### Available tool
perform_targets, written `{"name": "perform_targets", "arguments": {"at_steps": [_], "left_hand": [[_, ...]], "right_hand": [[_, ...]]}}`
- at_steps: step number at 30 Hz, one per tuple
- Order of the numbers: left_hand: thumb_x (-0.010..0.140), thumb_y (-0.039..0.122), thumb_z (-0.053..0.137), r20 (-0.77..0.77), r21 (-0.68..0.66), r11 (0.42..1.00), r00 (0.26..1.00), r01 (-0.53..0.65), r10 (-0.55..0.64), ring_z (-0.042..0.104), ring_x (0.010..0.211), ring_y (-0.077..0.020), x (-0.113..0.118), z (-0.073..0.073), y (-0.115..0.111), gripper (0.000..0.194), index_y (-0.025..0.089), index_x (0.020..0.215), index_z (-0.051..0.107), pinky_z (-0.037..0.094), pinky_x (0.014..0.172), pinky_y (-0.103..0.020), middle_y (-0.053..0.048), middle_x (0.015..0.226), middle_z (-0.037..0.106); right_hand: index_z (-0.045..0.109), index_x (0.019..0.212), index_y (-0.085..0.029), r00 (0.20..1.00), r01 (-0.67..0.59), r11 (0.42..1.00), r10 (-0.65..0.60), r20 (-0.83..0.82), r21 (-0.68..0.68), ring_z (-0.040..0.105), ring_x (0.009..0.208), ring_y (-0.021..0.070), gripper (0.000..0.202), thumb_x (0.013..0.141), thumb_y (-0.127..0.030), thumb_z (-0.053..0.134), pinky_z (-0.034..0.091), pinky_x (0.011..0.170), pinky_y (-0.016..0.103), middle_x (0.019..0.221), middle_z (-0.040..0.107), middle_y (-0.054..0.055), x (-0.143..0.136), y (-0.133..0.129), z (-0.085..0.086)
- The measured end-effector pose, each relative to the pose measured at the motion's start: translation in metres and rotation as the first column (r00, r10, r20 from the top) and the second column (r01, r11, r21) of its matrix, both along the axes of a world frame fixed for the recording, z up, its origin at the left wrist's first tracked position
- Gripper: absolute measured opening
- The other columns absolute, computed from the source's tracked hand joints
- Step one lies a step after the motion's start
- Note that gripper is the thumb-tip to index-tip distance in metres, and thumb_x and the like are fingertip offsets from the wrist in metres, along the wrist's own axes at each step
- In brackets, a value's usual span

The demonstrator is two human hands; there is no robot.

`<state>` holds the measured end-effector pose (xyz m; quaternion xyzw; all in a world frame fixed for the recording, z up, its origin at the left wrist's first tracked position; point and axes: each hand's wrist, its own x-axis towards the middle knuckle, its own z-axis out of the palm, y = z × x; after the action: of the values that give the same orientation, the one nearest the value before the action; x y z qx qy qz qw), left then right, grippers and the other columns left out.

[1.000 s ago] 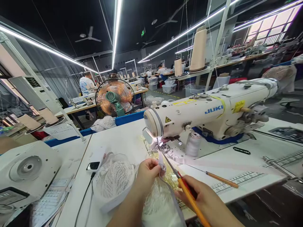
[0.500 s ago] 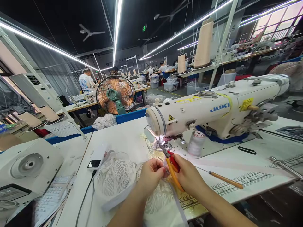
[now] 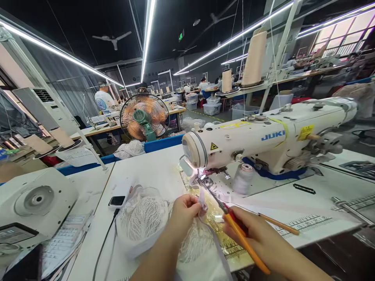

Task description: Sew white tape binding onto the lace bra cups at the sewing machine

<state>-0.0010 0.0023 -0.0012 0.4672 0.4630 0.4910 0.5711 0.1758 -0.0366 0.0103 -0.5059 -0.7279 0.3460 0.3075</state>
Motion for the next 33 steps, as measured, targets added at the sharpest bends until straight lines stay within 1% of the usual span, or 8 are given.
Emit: {"name": "perform_targets", "arguments": {"at_steps": [3, 5, 10, 15, 18, 22, 27, 33], "left_hand": [[0.058, 0.020, 0.062, 0.062, -0.014, 1.000, 0.998, 0.004, -0.003, 0.051, 0.052, -0.0099, -0.001, -0.001, 0.000, 0.011, 0.014, 0.061, 0.053, 0.041, 0.055, -0.024, 0.001, 0.055, 0.056], [0.058, 0.021, 0.064, 0.087, -0.023, 1.000, 0.996, 0.002, 0.000, 0.051, 0.053, -0.0098, -0.002, -0.003, 0.001, 0.013, 0.014, 0.061, 0.053, 0.040, 0.056, -0.023, 0.001, 0.056, 0.056], [0.059, 0.024, 0.065, 0.072, -0.015, 1.000, 0.997, 0.011, -0.010, 0.049, 0.053, -0.0091, -0.003, -0.004, 0.001, 0.015, 0.014, 0.062, 0.055, 0.039, 0.055, -0.023, 0.001, 0.058, 0.055], [0.059, 0.027, 0.068, 0.016, 0.049, 0.998, 0.999, 0.038, -0.039, 0.047, 0.052, -0.0087, 0.000, -0.001, -0.003, 0.018, 0.014, 0.061, 0.055, 0.036, 0.053, -0.022, 0.001, 0.055, 0.054], [0.060, 0.027, 0.068, 0.004, 0.072, 0.996, 0.998, 0.057, -0.057, 0.047, 0.051, -0.0089, 0.001, 0.001, -0.004, 0.019, 0.014, 0.060, 0.054, 0.036, 0.053, -0.022, 0.001, 0.054, 0.053], [0.062, 0.024, 0.065, -0.040, 0.098, 0.993, 0.997, 0.070, -0.066, 0.046, 0.053, -0.0089, 0.000, 0.000, -0.004, 0.014, 0.014, 0.062, 0.055, 0.036, 0.053, -0.022, 0.000, 0.057, 0.053], [0.062, 0.018, 0.060, -0.154, 0.128, 0.990, 0.987, 0.066, -0.046, 0.048, 0.059, -0.0111, -0.001, -0.003, -0.005, 0.005, 0.014, 0.065, 0.058, 0.036, 0.056, -0.022, -0.002, 0.063, 0.057], [0.063, 0.019, 0.058, -0.256, 0.171, 0.985, 0.965, -0.011, 0.055, 0.049, 0.059, -0.0123, -0.001, -0.001, -0.003, 0.004, 0.016, 0.062, 0.057, 0.036, 0.056, -0.023, -0.002, 0.062, 0.057]], "right_hand": [[0.041, 0.060, -0.022, 0.964, 0.105, 0.985, -0.135, 0.229, 0.140, 0.044, 0.053, 0.0148, 0.033, 0.063, -0.046, 0.062, 0.031, 0.048, 0.025, 0.060, 0.051, -0.001, 0.013, 0.003, -0.014], [0.042, 0.059, -0.022, 0.935, 0.145, 0.961, -0.211, 0.284, 0.236, 0.044, 0.052, 0.0152, 0.034, 0.059, -0.046, 0.065, 0.029, 0.047, 0.026, 0.060, 0.052, 0.000, 0.019, 0.005, -0.022], [0.042, 0.060, -0.022, 0.950, 0.227, 0.943, -0.270, 0.157, 0.245, 0.045, 0.051, 0.0152, 0.031, 0.066, -0.048, 0.059, 0.032, 0.046, 0.026, 0.056, 0.051, 0.000, 0.016, 0.011, -0.027], [0.047, 0.074, -0.023, 0.972, 0.214, 0.954, -0.186, -0.143, 0.211, 0.048, 0.057, 0.0147, 0.016, 0.072, -0.037, 0.054, 0.038, 0.051, 0.025, 0.065, 0.055, 0.000, -0.012, 0.021, -0.016], [0.041, 0.067, -0.022, 0.981, 0.180, 0.934, -0.146, -0.130, 0.309, 0.045, 0.055, 0.0135, 0.011, 0.070, -0.026, 0.051, 0.035, 0.050, 0.024, 0.061, 0.050, -0.002, -0.028, 0.028, -0.012], [0.032, 0.065, -0.023, 0.984, 0.176, 0.926, -0.154, -0.091, 0.333, 0.042, 0.054, 0.0129, 0.016, 0.071, -0.025, 0.046, 0.032, 0.048, 0.023, 0.060, 0.048, -0.002, -0.037, 0.033, -0.010], [0.027, 0.064, -0.023, 0.995, 0.101, 0.949, -0.092, -0.045, 0.298, 0.041, 0.053, 0.0126, 0.019, 0.074, -0.027, 0.043, 0.031, 0.047, 0.023, 0.059, 0.046, -0.003, -0.037, 0.035, -0.004], [0.040, 0.069, -0.021, 0.977, 0.058, 0.993, -0.035, -0.211, 0.104, 0.046, 0.060, 0.0128, 0.014, 0.073, -0.029, 0.050, 0.039, 0.052, 0.024, 0.065, 0.051, -0.002, -0.032, 0.028, -0.004]]}}
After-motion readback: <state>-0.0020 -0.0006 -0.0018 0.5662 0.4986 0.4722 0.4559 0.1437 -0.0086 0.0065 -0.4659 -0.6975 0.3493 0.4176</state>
